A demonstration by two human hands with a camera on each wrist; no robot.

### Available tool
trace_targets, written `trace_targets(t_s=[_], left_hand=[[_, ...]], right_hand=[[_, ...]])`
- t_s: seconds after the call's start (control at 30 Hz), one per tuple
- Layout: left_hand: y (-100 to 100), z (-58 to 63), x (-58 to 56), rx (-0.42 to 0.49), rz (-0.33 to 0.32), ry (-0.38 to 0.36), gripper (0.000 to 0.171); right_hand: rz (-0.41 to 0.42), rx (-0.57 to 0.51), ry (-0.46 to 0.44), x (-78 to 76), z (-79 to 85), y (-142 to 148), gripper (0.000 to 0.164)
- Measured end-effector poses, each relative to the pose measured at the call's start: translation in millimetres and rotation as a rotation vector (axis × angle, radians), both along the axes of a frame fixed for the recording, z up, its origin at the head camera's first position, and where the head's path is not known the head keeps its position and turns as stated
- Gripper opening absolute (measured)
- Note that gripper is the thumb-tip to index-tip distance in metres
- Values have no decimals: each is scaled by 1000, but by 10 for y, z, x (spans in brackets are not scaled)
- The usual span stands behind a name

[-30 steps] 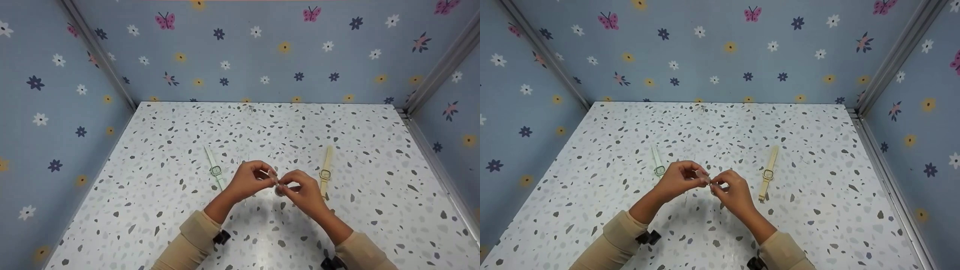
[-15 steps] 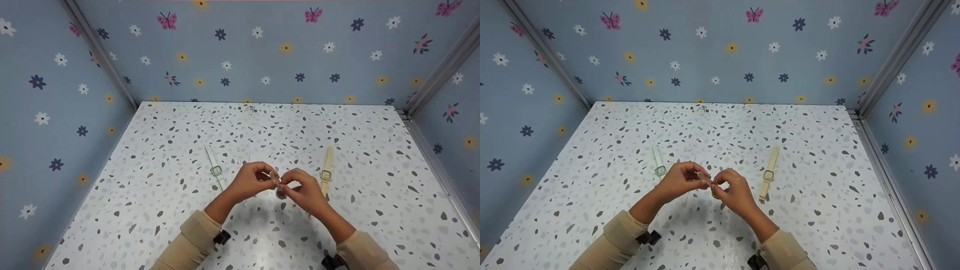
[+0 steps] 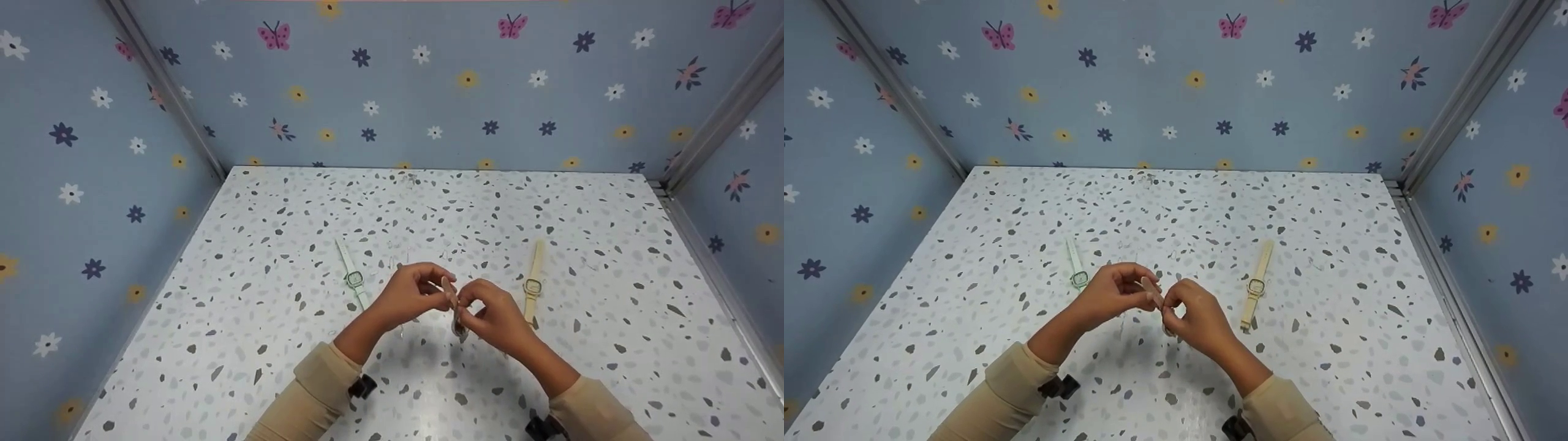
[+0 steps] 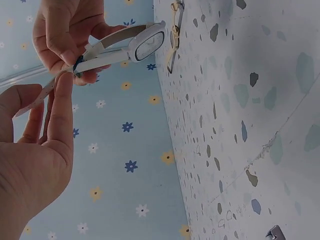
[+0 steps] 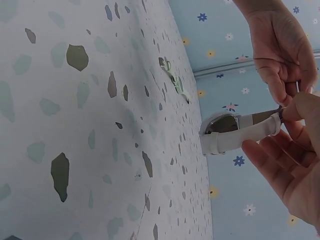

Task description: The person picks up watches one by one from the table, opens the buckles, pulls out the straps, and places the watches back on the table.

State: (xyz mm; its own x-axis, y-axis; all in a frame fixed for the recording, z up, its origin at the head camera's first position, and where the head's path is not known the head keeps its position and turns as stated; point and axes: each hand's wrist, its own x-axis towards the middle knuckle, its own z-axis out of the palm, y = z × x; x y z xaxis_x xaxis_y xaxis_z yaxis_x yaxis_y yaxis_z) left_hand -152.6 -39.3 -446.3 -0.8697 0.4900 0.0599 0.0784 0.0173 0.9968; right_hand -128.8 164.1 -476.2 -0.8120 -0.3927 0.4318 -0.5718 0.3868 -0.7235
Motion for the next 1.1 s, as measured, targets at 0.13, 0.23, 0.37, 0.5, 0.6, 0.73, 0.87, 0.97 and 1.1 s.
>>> trace_targets(t_s=[0.13, 0.23, 0.37, 0.5, 0.6, 0.73, 0.87, 0.97, 1.1], left_hand=[[0, 5, -7, 8, 6, -1, 18], [7, 9, -10, 17, 13, -1, 16], [11, 11, -10, 24, 15, 6, 18], [10, 19, -6, 28, 18, 11, 20], [14, 30, -4, 38, 24, 10, 18], [11, 38, -12, 62, 30, -6, 17], [3, 37, -23, 80, 32, -16, 18], [-4, 39, -31, 94, 34, -15, 18], [-11, 51, -41, 121, 45, -12, 18]], right_hand=[[-41, -10, -3, 11, -4, 6, 22], [-61, -15, -15, 16, -4, 20, 22], [-79, -15, -13, 20, -5, 35, 15], [-90, -7, 20, 25, -5, 47, 15], [-92, -3, 28, 31, -5, 61, 17], [-96, 5, 9, 30, -7, 85, 17], [-102, 8, -21, 32, -20, 102, 18], [-92, -4, -23, 33, -40, 115, 21], [-57, -33, 6, 33, -71, 141, 27]])
